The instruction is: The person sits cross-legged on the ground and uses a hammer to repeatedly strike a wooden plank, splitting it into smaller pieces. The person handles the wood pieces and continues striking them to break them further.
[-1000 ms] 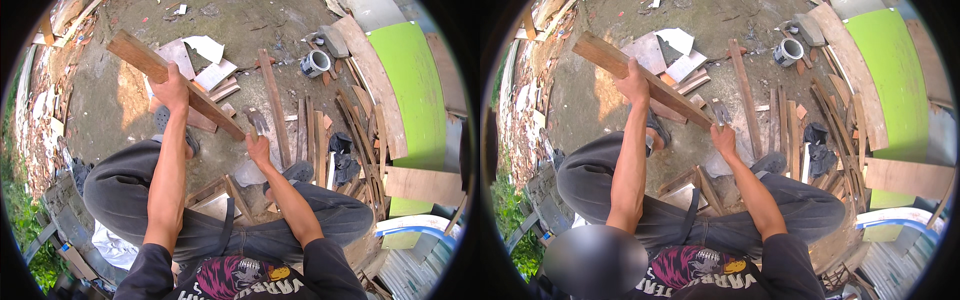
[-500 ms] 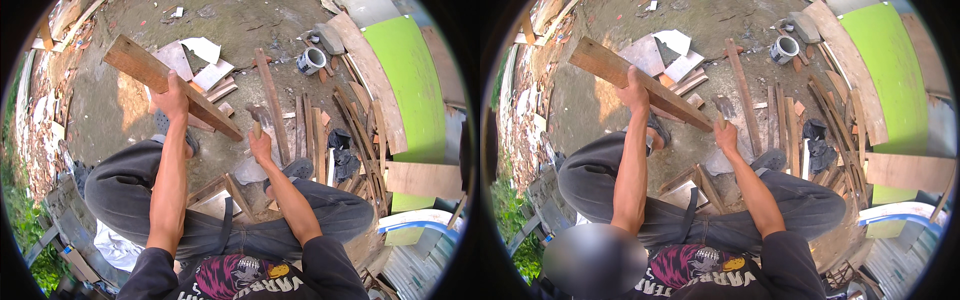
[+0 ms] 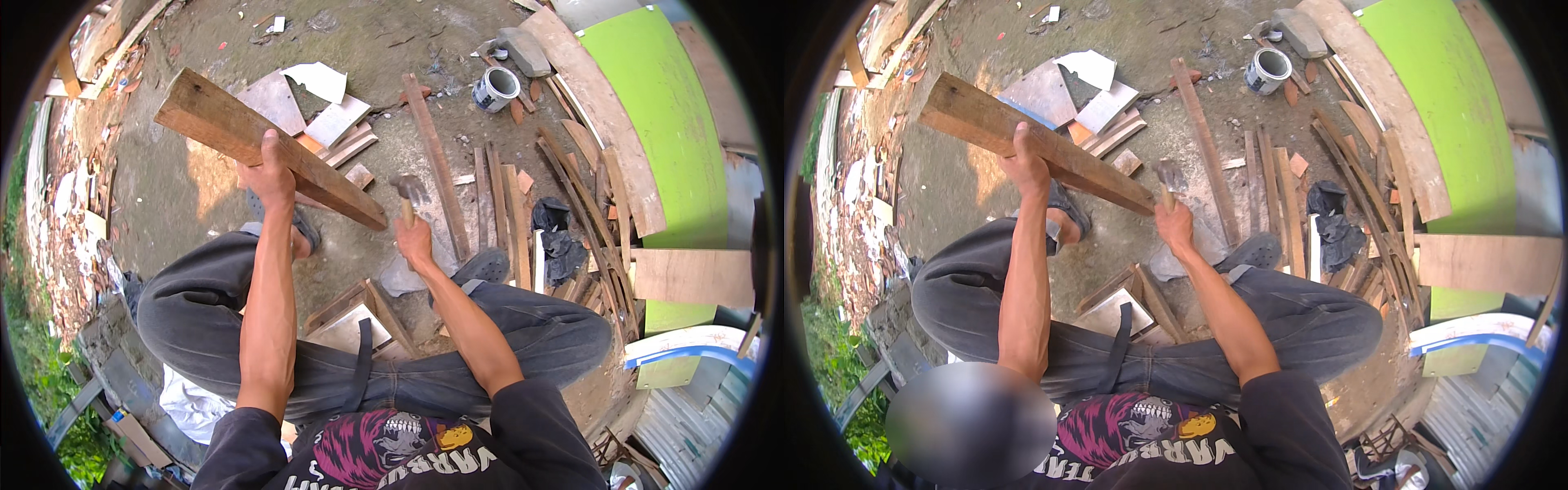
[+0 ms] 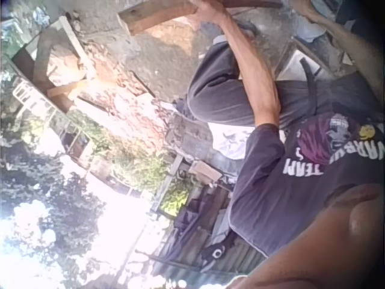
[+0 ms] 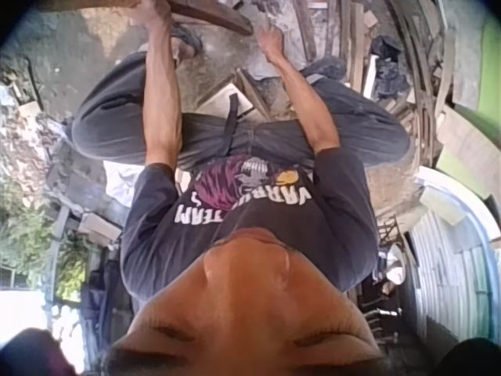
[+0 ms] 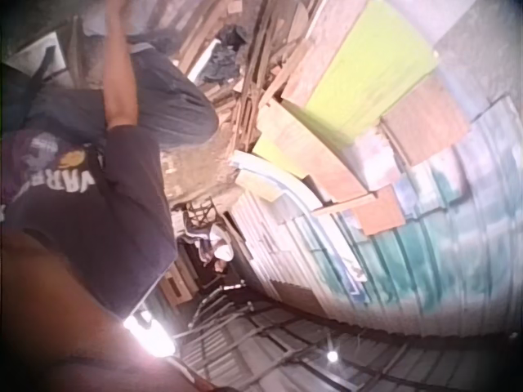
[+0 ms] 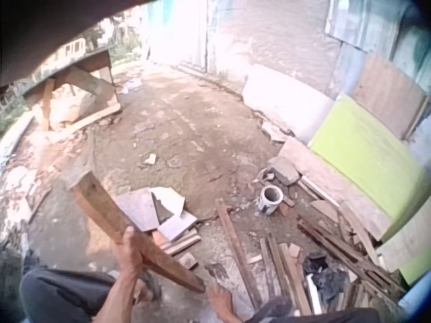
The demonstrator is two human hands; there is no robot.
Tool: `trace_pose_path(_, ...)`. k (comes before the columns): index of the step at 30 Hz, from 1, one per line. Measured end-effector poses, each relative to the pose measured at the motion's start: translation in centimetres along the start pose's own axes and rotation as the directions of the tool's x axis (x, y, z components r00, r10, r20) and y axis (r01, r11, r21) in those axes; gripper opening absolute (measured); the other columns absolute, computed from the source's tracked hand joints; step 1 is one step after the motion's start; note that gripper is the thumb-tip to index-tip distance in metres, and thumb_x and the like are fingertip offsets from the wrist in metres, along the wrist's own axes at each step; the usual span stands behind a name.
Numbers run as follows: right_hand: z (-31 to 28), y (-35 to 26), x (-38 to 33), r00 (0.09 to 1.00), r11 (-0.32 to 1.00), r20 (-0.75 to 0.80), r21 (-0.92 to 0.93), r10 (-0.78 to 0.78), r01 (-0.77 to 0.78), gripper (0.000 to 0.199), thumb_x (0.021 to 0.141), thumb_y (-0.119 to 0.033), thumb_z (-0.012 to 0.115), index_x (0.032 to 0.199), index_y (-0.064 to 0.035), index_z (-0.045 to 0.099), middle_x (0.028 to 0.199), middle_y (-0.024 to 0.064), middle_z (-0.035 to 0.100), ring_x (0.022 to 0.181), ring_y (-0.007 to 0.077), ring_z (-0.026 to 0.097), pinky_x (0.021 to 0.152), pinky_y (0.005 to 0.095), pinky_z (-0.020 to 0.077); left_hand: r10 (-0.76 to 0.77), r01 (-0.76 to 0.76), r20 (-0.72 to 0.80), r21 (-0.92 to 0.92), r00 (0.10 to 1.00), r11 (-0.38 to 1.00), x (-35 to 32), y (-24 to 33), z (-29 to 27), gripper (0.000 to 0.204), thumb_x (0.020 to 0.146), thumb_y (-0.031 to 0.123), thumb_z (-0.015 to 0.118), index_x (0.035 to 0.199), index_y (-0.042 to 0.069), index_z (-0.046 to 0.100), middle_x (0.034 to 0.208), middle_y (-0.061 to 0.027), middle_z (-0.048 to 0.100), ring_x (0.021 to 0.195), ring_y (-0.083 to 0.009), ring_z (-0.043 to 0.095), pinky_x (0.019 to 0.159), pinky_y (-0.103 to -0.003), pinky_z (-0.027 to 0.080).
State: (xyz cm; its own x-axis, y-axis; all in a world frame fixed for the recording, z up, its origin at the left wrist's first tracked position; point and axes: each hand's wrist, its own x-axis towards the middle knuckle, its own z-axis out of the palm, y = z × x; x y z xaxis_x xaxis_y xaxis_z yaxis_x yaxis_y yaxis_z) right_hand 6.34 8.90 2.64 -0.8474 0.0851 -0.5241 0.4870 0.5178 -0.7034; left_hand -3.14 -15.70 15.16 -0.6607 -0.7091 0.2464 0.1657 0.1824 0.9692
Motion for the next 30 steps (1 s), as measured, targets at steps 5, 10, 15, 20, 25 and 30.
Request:
trace_pose_path(5,0.6,6.1,-1.0,0.874,0.910,0.293,-0.268,0.388,-0.315,0.037,0.085,-0.026,0.063,0.080,0.0104,0.064,0.063,0.0158,0.065,0.045,0.0273,0.062,0.042,0.0408,0.0492,-0.036,0.037,0.016,-0.052,0.999,0.998,0.2,-0.3,-0.4,0.036,0.089,0.021,0.070,0.109,-0.006,0.059,0.099,-0.0119,0.065,0.090,-0.0208,0.061,0.083,-0.035,0.049)
trace_pose_path(10,-1.1,3.5,-1.2,0.944,0.961,0.181,-0.050,0.276,-0.272,0.033,0.087,-0.026,0.061,0.081,0.0060,0.062,0.059,0.0126,0.061,0.044,0.0246,0.061,0.042,0.0404,0.0498,0.005,-0.006,0.017,0.108,1.000,0.994,0.5,-0.3,-0.8,0.037,0.090,0.026,0.068,0.107,-0.006,0.061,0.100,-0.0109,0.064,0.092,-0.0201,0.061,0.082,-0.035,0.048)
trace_pose_path(15,-2.3,0.2,-0.9,0.992,0.981,0.056,0.148,0.116,-0.123,0.032,0.087,-0.028,0.062,0.081,0.0032,0.059,0.057,0.0111,0.059,0.042,0.0227,0.058,0.042,0.0391,0.0492,-0.048,0.047,0.007,0.102,0.999,0.994,2.1,-0.4,1.9,0.046,0.088,0.029,0.070,0.114,-0.006,0.056,0.102,-0.0133,0.064,0.094,-0.0233,0.061,0.085,-0.037,0.048)
trace_pose_path(20,-2.2,0.9,-1.0,0.974,0.973,0.115,0.104,0.195,-0.207,0.031,0.086,-0.027,0.062,0.081,0.0036,0.060,0.058,0.0111,0.060,0.043,0.0223,0.060,0.043,0.0395,0.0497,-0.107,0.100,0.026,0.204,0.994,0.974,6.1,-4.0,3.1,0.061,0.083,0.037,0.075,0.120,-0.006,0.051,0.107,-0.0151,0.062,0.098,-0.0259,0.061,0.090,-0.039,0.047)
trace_pose_path(25,-2.9,4.5,-1.4,0.940,0.943,0.140,0.081,0.310,-0.323,0.027,0.087,-0.025,0.063,0.085,0.0016,0.061,0.058,0.0082,0.057,0.043,0.0180,0.057,0.039,0.0370,0.0473,-0.165,0.174,-0.062,0.189,0.984,0.966,7.9,-7.1,3.4,0.070,0.082,0.041,0.076,0.124,-0.006,0.047,0.112,-0.0164,0.060,0.099,-0.0276,0.060,0.092,-0.040,0.046)
trace_pose_path(30,-9.1,3.8,-0.9,0.950,0.957,0.115,-0.067,0.289,-0.283,0.030,0.086,-0.027,0.064,0.092,0.0026,0.067,0.058,0.0085,0.059,0.044,0.0202,0.059,0.040,0.0375,0.0490,-0.242,0.304,-0.211,0.350,0.947,0.886,7.7,-7.4,1.1,0.077,0.081,0.049,0.074,0.128,-0.006,0.047,0.116,-0.0210,0.063,0.108,-0.0325,0.062,0.097,-0.041,0.046)
